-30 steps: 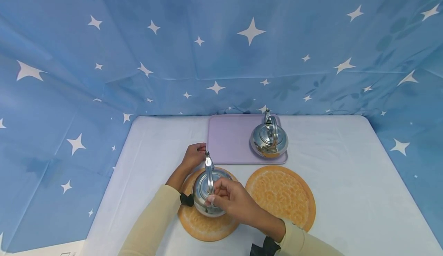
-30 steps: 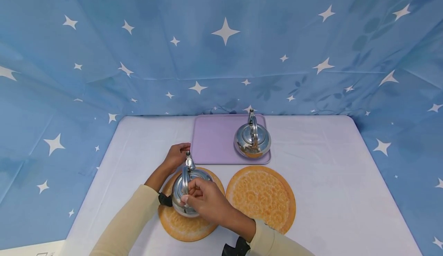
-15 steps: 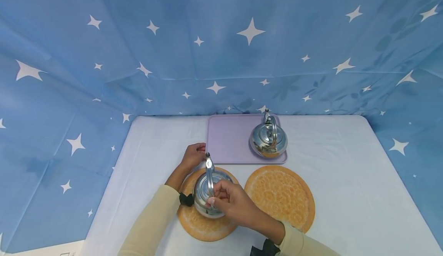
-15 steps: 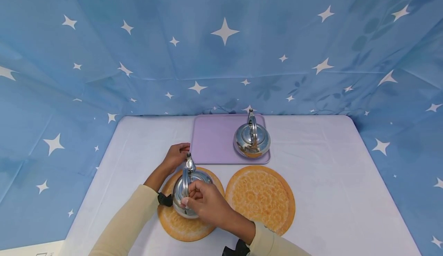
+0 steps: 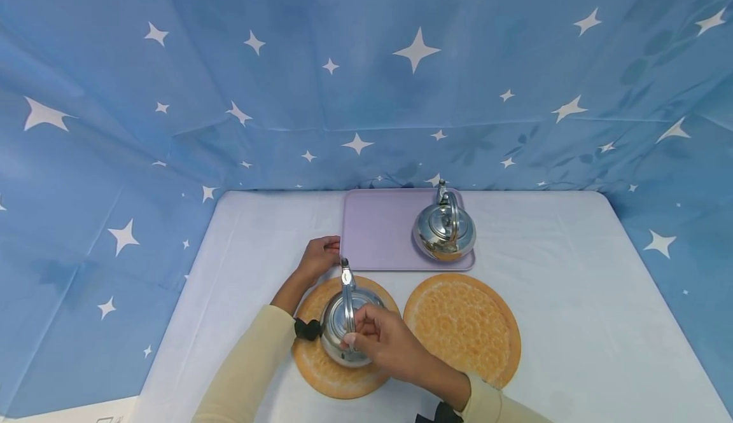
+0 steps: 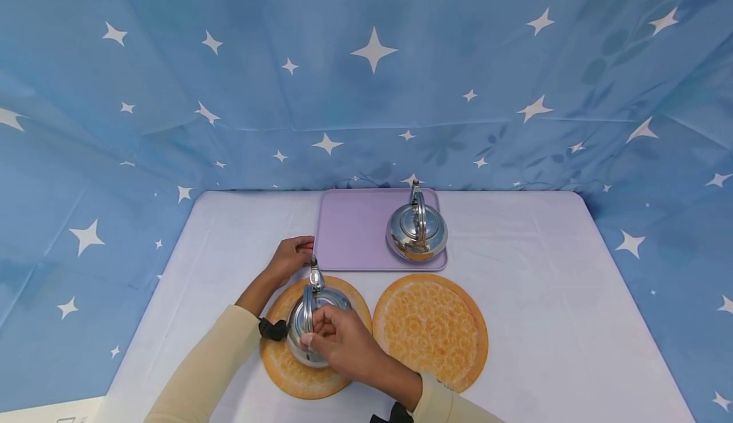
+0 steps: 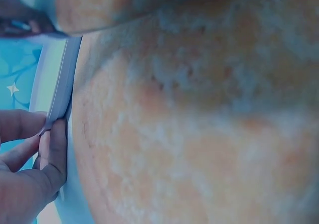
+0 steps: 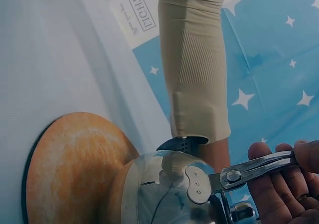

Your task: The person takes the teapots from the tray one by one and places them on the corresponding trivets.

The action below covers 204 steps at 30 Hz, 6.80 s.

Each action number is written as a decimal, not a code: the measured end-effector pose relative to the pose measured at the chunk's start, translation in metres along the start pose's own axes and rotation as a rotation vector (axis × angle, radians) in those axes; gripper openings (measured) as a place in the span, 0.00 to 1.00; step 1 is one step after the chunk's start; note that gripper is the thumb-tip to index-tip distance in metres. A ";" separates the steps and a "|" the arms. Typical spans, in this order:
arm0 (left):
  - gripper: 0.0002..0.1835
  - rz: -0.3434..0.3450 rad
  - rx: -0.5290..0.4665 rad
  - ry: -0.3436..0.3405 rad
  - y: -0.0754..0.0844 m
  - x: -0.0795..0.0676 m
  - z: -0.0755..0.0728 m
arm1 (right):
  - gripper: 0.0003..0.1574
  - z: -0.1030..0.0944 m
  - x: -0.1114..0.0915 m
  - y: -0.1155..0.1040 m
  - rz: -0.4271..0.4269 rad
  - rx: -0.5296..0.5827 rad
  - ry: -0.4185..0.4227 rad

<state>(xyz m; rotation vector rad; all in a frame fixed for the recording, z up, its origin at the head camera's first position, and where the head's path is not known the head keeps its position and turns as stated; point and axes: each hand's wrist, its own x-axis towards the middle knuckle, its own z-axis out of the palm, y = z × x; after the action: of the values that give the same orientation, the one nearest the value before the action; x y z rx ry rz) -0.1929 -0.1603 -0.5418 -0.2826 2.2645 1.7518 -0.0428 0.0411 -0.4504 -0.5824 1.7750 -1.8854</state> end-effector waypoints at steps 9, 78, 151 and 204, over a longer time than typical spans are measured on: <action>0.26 0.007 0.026 -0.005 0.002 -0.004 0.000 | 0.09 0.001 -0.005 0.006 -0.001 -0.009 0.012; 0.27 -0.043 0.027 -0.016 0.000 0.000 -0.006 | 0.15 -0.061 0.001 -0.013 -0.115 -0.072 0.348; 0.28 -0.039 0.035 -0.030 0.003 0.000 -0.004 | 0.16 -0.136 -0.003 -0.023 -0.192 -0.384 0.557; 0.27 -0.024 0.044 -0.028 -0.001 0.002 -0.005 | 0.37 -0.180 0.004 0.001 -0.009 -0.304 0.735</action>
<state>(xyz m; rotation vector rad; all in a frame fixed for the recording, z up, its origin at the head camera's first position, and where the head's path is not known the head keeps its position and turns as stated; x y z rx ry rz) -0.1947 -0.1647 -0.5418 -0.2730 2.2673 1.6816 -0.1556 0.1814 -0.4638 0.0385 2.5408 -1.9950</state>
